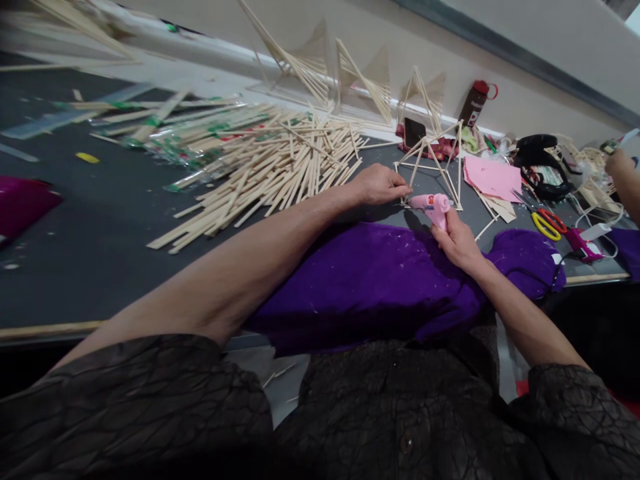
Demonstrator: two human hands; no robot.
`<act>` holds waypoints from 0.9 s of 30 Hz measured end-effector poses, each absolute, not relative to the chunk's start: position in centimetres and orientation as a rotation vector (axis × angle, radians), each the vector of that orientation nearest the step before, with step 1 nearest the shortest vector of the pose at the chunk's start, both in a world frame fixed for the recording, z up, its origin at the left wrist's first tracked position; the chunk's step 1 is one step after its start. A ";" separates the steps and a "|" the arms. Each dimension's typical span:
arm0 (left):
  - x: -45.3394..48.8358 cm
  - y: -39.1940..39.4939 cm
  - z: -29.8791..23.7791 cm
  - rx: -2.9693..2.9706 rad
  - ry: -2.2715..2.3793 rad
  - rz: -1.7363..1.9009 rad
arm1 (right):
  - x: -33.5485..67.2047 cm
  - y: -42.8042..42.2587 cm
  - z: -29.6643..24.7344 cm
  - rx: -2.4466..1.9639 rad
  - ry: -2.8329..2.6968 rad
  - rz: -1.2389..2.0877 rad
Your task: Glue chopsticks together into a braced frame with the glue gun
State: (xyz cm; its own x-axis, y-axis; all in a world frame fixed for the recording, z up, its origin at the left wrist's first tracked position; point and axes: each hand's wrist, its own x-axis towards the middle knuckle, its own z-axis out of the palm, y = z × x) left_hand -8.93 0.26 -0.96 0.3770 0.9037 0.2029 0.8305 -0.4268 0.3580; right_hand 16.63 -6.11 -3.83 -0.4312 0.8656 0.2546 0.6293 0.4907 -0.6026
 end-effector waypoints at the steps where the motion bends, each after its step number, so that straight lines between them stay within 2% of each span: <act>1: -8.9 0.2 -1.0 2.436 1.557 0.550 | 16.7 -6.1 -3.8 -1.225 -2.203 0.567; 11: -9.0 0.6 -1.3 2.446 1.539 0.562 | 16.6 -5.9 -3.9 -1.246 -2.224 0.588; 22: -9.1 0.6 -1.5 2.401 1.537 0.608 | 16.8 -6.1 -3.9 -1.296 -2.220 0.460; 27: -9.0 0.5 -1.4 2.419 1.550 0.587 | 16.5 -6.1 -3.7 -1.296 -2.207 0.553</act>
State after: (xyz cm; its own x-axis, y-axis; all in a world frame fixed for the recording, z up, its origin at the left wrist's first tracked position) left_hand -8.99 0.49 -1.39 0.3683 0.9041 0.2167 0.8210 -0.4256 0.3806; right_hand 16.52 -6.14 -3.71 -0.4092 0.8840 0.2259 0.6730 0.4596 -0.5794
